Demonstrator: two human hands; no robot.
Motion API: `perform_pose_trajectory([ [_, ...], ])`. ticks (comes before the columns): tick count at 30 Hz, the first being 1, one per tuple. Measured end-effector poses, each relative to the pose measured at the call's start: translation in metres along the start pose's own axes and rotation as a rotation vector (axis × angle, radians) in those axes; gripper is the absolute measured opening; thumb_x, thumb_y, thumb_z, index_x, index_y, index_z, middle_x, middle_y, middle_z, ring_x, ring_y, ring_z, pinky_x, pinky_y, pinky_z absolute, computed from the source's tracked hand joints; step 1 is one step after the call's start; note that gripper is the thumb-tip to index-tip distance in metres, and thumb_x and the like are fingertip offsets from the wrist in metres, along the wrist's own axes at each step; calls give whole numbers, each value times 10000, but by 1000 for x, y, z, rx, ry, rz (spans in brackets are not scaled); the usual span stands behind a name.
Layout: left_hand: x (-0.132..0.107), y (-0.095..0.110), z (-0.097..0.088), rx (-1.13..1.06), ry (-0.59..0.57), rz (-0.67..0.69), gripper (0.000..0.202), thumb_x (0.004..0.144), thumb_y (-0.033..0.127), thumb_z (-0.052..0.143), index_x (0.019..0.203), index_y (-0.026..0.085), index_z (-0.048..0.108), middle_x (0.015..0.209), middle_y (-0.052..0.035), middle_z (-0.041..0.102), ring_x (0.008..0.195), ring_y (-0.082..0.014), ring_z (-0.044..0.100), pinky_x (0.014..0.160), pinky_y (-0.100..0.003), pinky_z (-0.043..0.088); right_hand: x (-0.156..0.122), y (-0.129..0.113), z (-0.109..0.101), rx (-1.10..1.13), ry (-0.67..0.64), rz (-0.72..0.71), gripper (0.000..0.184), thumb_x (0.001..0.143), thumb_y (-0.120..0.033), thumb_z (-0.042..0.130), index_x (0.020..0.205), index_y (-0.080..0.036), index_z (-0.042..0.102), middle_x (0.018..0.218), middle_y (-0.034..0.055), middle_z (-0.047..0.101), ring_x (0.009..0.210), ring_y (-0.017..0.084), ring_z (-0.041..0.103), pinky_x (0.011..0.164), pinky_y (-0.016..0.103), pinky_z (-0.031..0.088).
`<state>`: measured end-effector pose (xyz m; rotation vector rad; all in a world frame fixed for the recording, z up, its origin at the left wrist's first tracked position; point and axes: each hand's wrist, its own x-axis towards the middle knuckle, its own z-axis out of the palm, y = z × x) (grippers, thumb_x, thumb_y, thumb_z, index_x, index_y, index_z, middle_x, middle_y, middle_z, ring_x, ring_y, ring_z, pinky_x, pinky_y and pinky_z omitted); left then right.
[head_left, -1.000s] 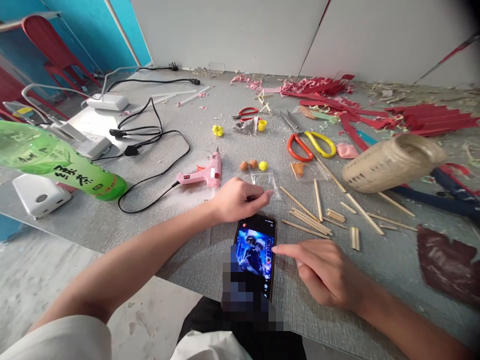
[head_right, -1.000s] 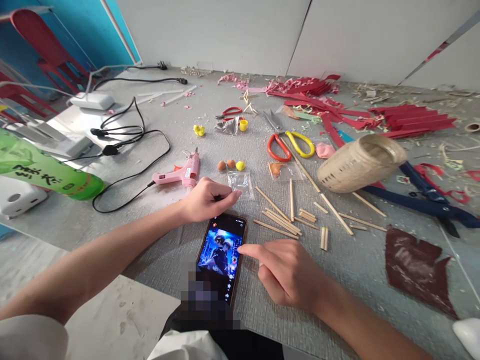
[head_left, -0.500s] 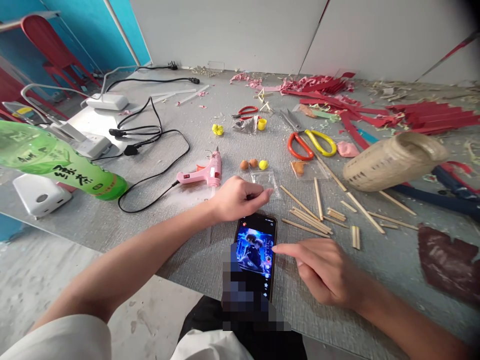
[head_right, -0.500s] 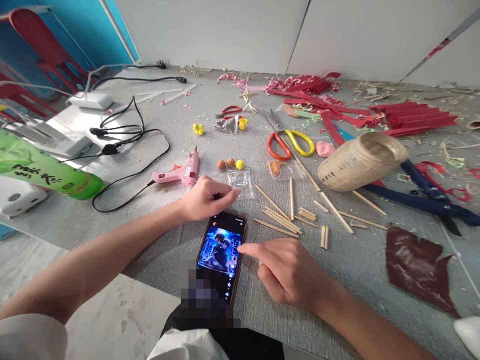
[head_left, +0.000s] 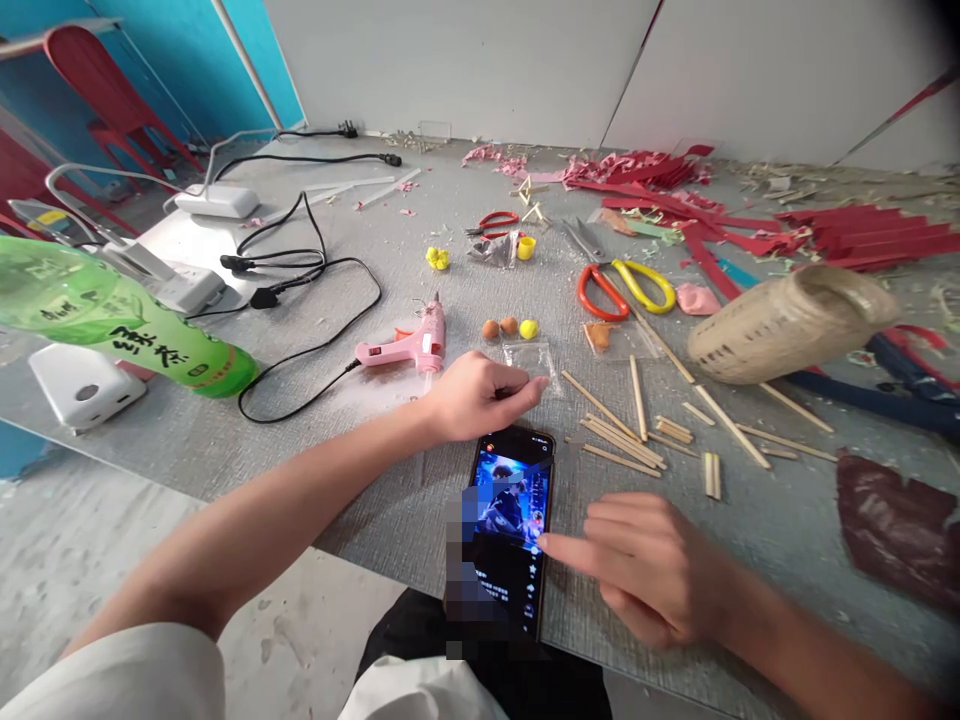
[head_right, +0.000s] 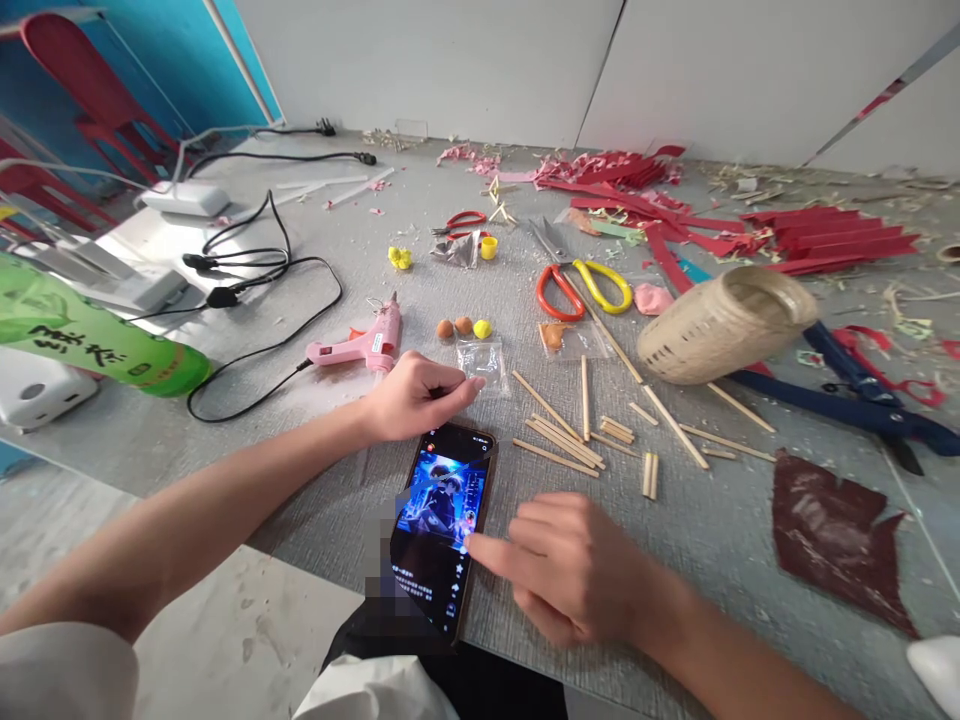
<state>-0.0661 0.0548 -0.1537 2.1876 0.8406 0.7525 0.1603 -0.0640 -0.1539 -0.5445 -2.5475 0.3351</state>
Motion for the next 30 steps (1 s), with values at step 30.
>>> perform_pose_trajectory([
  [30, 1, -1, 0, 6, -7, 16, 503, 1011, 363, 453, 577, 186, 272, 556, 64, 220, 553, -71, 174, 517, -276, 211, -3, -1, 6, -46, 11, 239, 482, 929, -73, 371, 1390, -142, 496, 679, -24, 612, 550, 155, 580, 516, 319, 477],
])
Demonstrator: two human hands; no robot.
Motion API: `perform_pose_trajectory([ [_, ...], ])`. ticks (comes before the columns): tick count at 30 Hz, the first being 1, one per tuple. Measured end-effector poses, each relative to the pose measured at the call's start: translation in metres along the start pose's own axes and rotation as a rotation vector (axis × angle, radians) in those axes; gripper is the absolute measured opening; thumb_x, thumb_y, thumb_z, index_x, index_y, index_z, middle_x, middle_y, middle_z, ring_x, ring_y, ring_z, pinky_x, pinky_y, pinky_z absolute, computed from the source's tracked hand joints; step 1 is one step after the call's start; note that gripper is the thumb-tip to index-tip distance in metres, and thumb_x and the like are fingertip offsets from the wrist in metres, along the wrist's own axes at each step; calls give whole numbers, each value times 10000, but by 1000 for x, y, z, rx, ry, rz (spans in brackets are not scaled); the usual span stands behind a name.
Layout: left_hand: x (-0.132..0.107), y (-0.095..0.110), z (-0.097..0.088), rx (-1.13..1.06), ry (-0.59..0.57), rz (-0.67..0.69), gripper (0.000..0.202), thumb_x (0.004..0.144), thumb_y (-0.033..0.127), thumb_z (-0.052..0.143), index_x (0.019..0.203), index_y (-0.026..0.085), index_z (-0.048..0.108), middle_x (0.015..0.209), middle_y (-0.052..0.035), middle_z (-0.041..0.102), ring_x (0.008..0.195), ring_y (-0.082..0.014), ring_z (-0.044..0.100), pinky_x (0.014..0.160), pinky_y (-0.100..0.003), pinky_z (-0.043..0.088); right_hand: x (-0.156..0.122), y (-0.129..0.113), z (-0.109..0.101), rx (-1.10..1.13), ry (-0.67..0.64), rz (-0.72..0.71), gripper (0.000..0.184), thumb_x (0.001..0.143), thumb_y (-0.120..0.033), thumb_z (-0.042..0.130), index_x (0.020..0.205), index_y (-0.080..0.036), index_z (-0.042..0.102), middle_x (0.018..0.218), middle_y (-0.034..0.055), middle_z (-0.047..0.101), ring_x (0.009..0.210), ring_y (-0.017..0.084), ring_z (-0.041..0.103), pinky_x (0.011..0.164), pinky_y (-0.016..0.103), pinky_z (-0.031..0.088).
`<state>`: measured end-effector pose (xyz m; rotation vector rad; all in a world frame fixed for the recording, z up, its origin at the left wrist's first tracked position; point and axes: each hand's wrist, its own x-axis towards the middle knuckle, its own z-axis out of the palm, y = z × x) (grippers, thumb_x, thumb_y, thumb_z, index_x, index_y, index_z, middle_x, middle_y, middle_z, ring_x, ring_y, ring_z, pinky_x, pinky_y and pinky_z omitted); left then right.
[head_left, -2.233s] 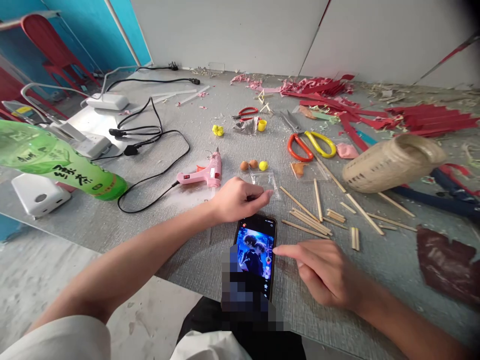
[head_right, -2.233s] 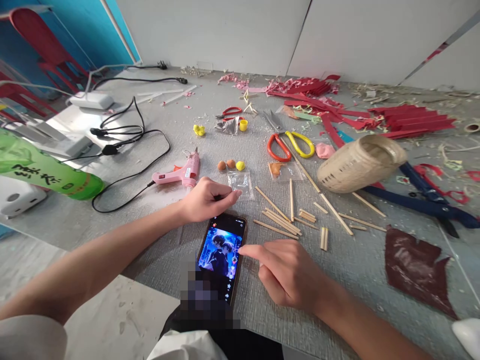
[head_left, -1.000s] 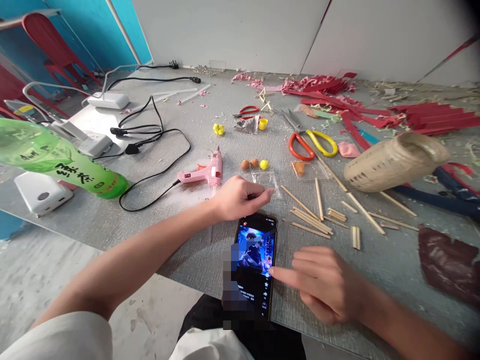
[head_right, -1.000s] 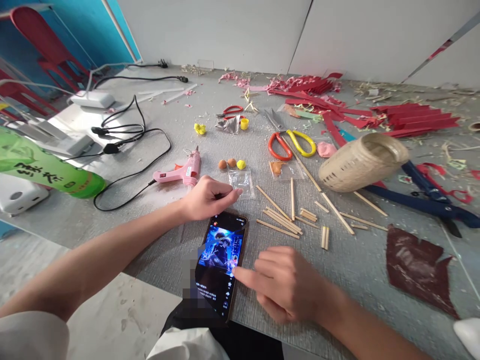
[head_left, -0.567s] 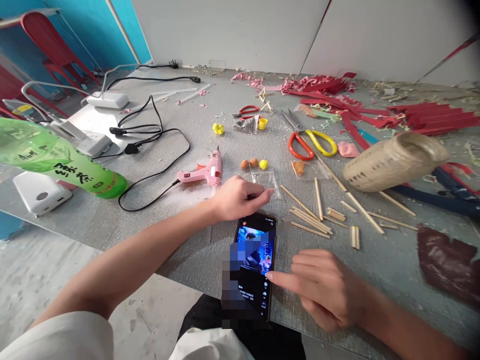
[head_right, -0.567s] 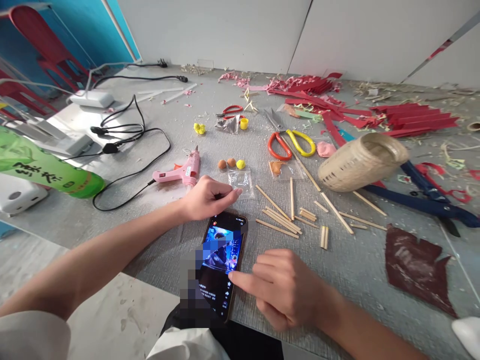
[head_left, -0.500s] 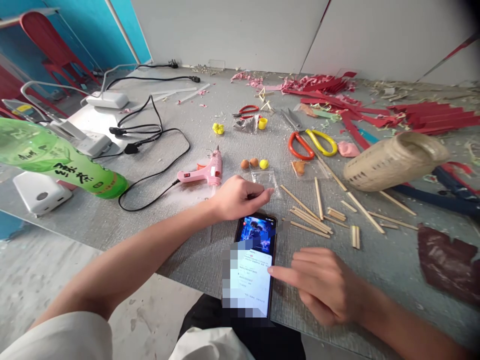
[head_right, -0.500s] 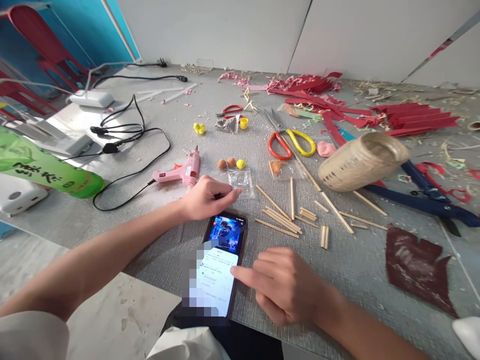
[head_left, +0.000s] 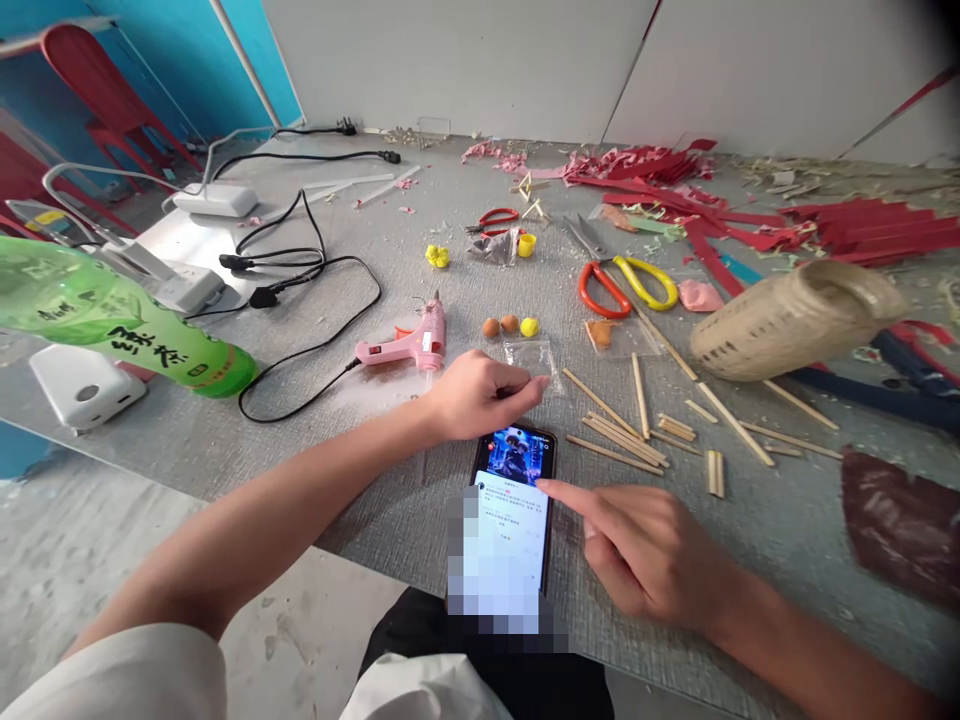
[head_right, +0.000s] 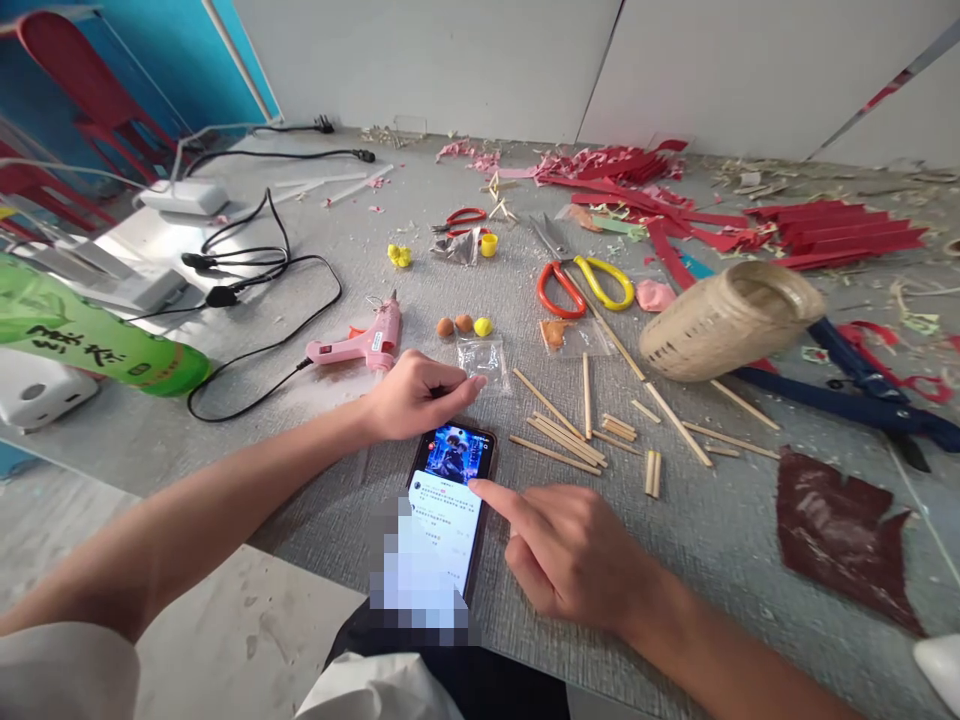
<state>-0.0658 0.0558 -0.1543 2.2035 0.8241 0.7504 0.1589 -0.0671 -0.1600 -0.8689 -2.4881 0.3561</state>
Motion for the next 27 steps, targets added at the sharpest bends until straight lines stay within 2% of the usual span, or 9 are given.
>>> perform_pose_trajectory([
  [9, 0, -1, 0, 3, 5, 17, 496, 1006, 354, 454, 574, 192, 270, 561, 67, 200, 550, -73, 166, 504, -274, 204, 0, -3, 4, 81, 53, 76, 615, 883, -140, 385, 1488, -243, 432, 710, 26, 657, 550, 232, 608, 511, 427, 534],
  [15, 0, -2, 1, 15, 3, 27, 493, 1006, 351, 454, 575, 190, 278, 561, 67, 210, 550, -73, 168, 514, -277, 208, -4, 1, 3, 1, -3, 34, 515, 924, -73, 391, 1424, -153, 486, 721, -10, 646, 584, 165, 616, 576, 343, 532],
  [20, 0, -1, 1, 19, 3, 27, 492, 1004, 353, 455, 581, 184, 268, 564, 66, 207, 558, -73, 167, 517, -269, 206, -2, 0, 0, 2, 9, 33, 485, 932, -60, 378, 1395, -130, 505, 697, -37, 613, 572, 133, 599, 579, 307, 502],
  [23, -1, -1, 0, 13, 4, 18, 495, 1004, 359, 455, 577, 189, 271, 558, 67, 211, 552, -73, 170, 512, -272, 205, -1, -1, -1, 4, 20, 39, 424, 934, -59, 377, 1319, -136, 538, 689, -39, 608, 567, 128, 590, 571, 297, 478],
  [27, -1, -1, 0, 12, -6, 28, 490, 1005, 354, 456, 580, 192, 273, 562, 66, 215, 549, -74, 172, 510, -276, 211, -2, 0, 1, 15, 28, 32, 262, 931, -67, 378, 1056, -177, 579, 649, -43, 576, 543, 130, 552, 549, 295, 427],
])
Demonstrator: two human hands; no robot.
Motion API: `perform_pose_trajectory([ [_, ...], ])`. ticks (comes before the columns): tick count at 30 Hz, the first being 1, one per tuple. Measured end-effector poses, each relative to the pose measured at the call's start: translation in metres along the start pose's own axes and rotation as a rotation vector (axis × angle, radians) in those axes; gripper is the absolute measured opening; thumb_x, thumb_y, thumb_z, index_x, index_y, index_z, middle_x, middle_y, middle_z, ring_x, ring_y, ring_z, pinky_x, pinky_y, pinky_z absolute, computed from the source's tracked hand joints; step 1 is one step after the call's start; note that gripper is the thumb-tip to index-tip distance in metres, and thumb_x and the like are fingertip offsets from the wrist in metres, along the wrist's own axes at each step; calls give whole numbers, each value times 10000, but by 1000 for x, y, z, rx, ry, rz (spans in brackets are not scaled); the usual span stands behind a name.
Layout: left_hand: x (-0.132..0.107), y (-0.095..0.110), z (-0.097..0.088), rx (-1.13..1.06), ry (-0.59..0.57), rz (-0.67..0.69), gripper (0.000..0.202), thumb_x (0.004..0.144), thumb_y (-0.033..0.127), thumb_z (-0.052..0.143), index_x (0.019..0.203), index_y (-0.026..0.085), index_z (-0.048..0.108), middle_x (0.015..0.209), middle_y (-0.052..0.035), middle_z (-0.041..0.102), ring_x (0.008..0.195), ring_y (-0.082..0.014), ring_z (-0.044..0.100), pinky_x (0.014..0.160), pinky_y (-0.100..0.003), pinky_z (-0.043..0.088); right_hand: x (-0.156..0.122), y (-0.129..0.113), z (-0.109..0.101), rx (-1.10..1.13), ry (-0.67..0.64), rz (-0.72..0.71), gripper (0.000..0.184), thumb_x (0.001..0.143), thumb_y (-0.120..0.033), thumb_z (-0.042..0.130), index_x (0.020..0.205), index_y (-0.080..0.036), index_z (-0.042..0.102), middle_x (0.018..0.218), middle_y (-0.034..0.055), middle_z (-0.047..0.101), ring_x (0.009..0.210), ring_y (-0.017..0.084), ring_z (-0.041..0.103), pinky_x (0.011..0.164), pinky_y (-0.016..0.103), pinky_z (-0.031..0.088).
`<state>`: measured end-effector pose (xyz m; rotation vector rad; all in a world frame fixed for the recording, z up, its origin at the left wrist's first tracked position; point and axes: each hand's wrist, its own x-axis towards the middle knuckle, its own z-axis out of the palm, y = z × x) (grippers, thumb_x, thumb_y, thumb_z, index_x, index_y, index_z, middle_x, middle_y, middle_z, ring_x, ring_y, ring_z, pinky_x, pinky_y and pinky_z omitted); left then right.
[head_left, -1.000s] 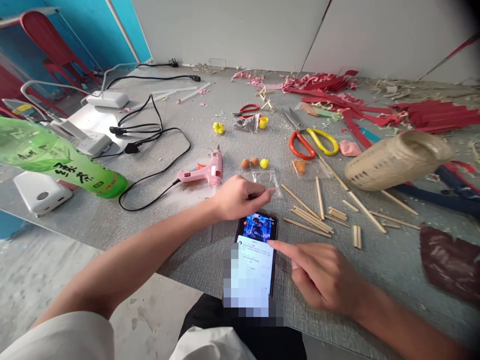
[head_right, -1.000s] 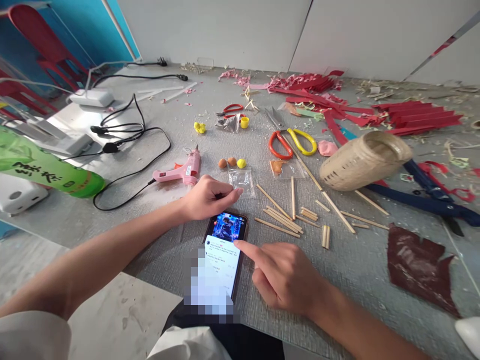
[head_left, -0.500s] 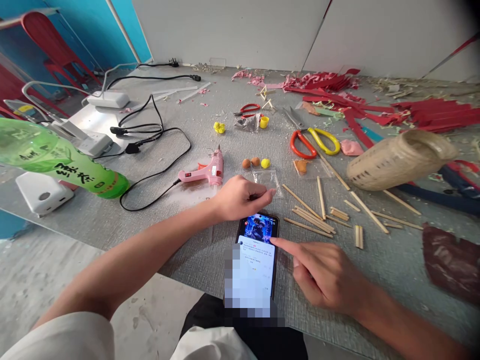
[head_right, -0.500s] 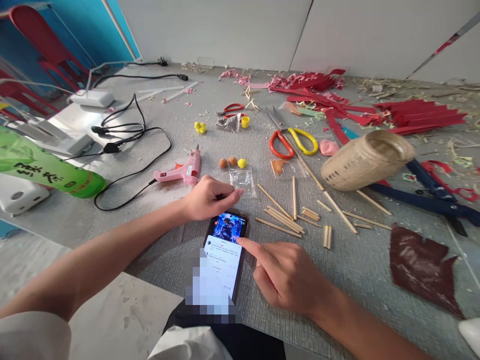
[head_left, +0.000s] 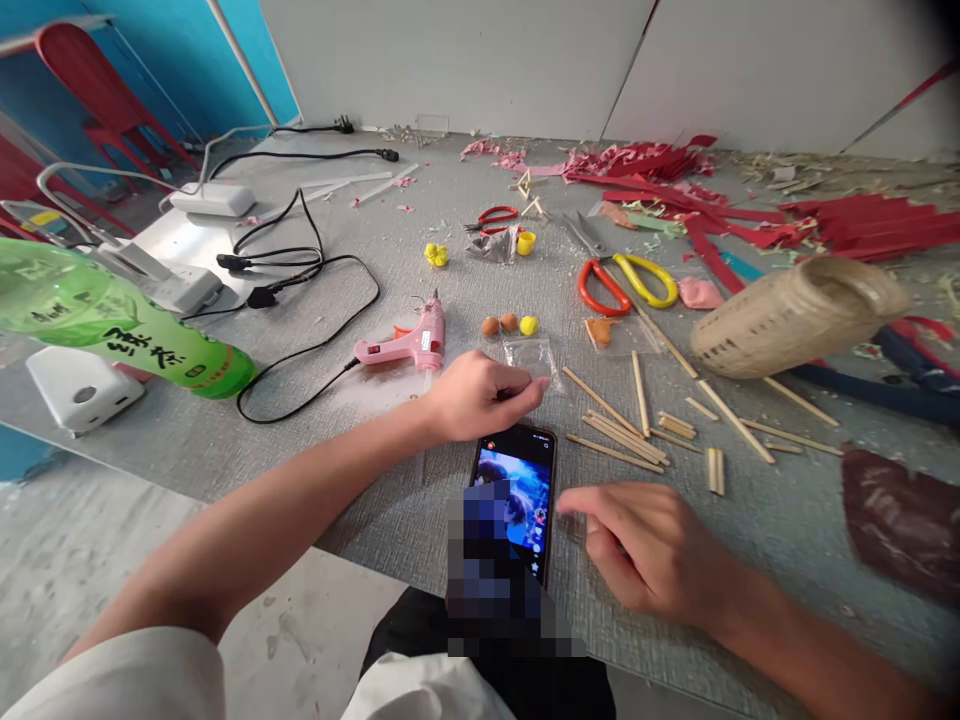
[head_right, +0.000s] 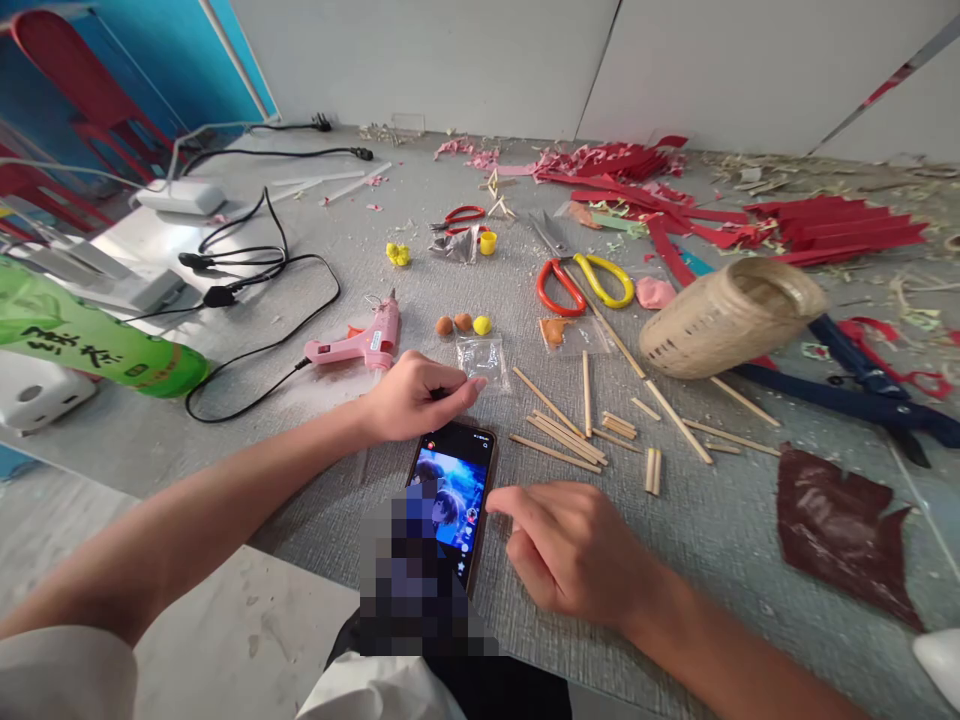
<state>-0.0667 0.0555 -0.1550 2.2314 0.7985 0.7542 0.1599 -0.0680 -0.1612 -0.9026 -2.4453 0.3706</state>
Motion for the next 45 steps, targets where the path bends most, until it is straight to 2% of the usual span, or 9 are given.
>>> perform_pose_trajectory([
  [4, 1, 1, 0, 5, -1, -11, 490, 1006, 351, 448, 580, 193, 264, 560, 65, 213, 544, -73, 174, 509, -280, 210, 1, 0, 0, 23, -3, -13, 218, 925, -58, 382, 820, -213, 494, 612, -53, 513, 505, 111, 471, 531, 287, 362],
  [9, 1, 3, 0, -1, -6, -28, 491, 1005, 357, 444, 579, 198, 259, 557, 63, 218, 543, -74, 180, 511, -281, 210, 1, 0, 0, 35, -12, -16, 230, 923, -54, 387, 785, -210, 486, 609, -53, 497, 506, 109, 446, 537, 287, 341],
  [17, 1, 2, 0, 2, -5, -18, 491, 1008, 355, 447, 580, 194, 269, 556, 65, 224, 541, -71, 181, 510, -275, 210, 1, 1, -1, 56, -18, -18, 229, 943, -63, 375, 885, -200, 548, 648, -46, 563, 537, 115, 524, 562, 284, 386],
  [27, 1, 2, -1, 0, -4, -17, 492, 1009, 352, 449, 580, 196, 263, 560, 62, 227, 553, -75, 179, 511, -278, 215, 3, 0, -4, 76, -11, -57, 288, 907, -38, 362, 1019, -189, 580, 626, -40, 553, 510, 136, 537, 521, 300, 405],
  [36, 0, 0, 0, 22, -8, -11, 488, 1012, 359, 443, 590, 190, 268, 567, 62, 219, 556, -77, 173, 519, -280, 216, 1, 1, 0, 43, -25, -22, 421, 955, -70, 374, 1312, -155, 579, 725, -24, 655, 584, 129, 619, 556, 305, 478],
  [45, 0, 0, 1, 20, -6, 0, 490, 1015, 357, 446, 591, 187, 271, 561, 66, 218, 547, -73, 172, 515, -274, 213, 0, 1, 0, 27, -23, -5, 416, 961, -73, 363, 1305, -135, 588, 680, -38, 617, 539, 117, 571, 532, 300, 461],
])
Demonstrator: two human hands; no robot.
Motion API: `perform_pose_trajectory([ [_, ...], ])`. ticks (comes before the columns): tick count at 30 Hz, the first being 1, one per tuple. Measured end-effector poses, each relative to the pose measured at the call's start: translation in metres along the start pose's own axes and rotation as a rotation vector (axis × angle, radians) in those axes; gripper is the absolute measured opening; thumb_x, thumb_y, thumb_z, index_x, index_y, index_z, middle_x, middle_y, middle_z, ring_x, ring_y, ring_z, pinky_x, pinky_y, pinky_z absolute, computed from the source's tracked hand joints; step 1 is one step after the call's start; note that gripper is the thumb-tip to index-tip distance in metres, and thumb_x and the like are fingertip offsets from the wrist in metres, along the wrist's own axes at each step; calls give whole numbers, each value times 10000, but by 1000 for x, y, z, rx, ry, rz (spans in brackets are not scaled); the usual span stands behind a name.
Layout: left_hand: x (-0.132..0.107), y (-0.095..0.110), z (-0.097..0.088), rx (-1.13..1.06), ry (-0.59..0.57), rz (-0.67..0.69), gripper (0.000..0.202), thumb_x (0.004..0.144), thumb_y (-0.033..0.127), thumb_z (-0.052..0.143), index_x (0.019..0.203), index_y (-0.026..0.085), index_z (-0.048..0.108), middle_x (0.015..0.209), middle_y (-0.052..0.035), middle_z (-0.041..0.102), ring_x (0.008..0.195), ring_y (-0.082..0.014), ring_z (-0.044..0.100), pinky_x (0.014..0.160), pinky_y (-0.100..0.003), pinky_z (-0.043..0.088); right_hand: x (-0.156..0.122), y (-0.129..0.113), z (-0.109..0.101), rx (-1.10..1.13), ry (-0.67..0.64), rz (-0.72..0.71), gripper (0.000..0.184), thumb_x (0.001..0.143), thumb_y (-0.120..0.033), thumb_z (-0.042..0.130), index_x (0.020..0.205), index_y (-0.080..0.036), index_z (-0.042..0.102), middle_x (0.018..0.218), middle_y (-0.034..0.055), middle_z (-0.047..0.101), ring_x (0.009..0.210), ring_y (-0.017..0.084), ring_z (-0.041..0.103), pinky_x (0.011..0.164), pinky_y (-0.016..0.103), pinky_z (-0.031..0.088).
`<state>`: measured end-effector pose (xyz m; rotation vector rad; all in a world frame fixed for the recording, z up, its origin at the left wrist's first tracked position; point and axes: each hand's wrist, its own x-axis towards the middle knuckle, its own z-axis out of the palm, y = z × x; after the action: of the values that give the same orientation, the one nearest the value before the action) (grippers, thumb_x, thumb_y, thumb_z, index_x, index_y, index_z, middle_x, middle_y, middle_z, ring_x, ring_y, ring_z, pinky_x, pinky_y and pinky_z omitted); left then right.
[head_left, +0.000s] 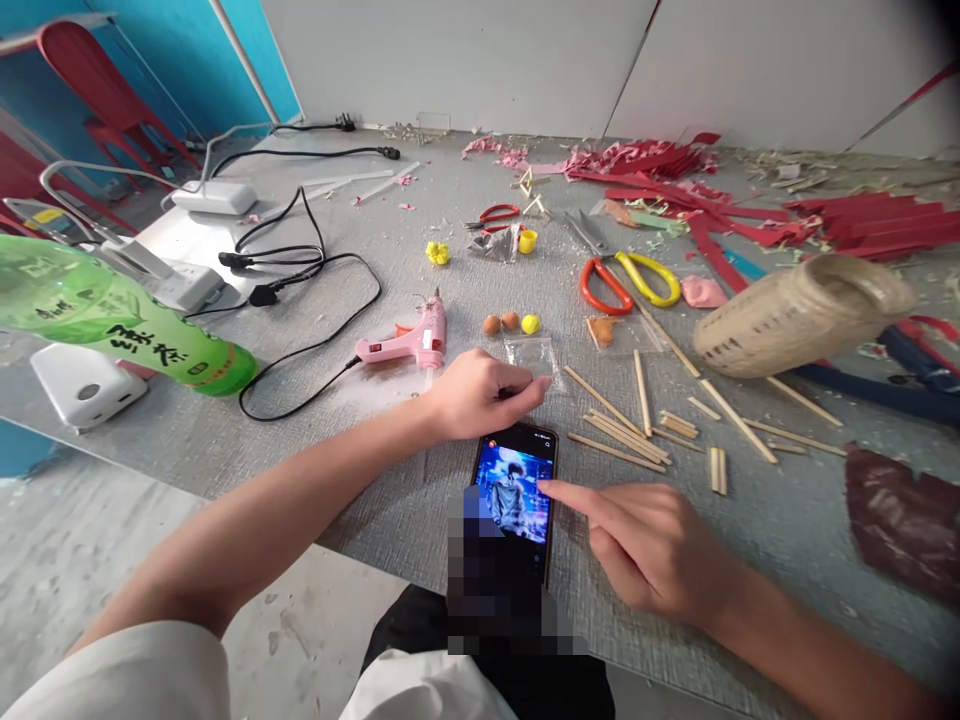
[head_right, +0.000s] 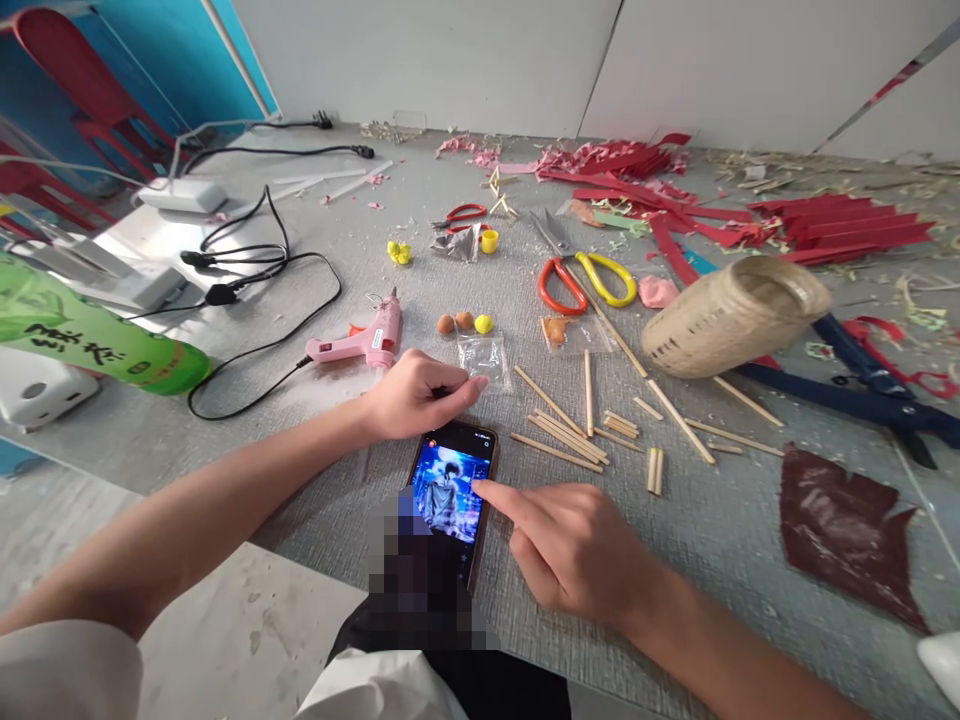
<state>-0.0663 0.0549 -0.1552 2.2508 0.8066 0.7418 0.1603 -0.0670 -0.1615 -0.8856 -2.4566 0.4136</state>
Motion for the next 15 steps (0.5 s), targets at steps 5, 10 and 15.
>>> perform_pose_trajectory([
  [5, 0, 0, 0, 14, -5, 2, 488, 1014, 352, 449, 590, 184, 275, 564, 65, 232, 550, -70, 180, 519, -265, 219, -1, 0, 1, 3, 2, -2, 425, 954, -71, 368, 1312, -143, 586, 691, -37, 622, 547, 117, 575, 543, 297, 470],
  [10, 0, 1, -1, 21, -4, 6, 497, 1014, 348, 451, 574, 191, 281, 560, 65, 220, 542, -70, 179, 510, -267, 216, -2, 2, 2, 5, 1, 1, 432, 952, -72, 360, 1316, -149, 581, 718, -35, 647, 572, 123, 606, 561, 305, 490],
  [15, 0, 2, 0, 20, -11, 12, 494, 1014, 341, 451, 577, 190, 275, 565, 65, 208, 541, -70, 173, 508, -268, 210, -1, 0, 1, 1, 5, -6, 418, 959, -75, 358, 1306, -144, 582, 731, -25, 664, 583, 125, 622, 559, 305, 491],
])
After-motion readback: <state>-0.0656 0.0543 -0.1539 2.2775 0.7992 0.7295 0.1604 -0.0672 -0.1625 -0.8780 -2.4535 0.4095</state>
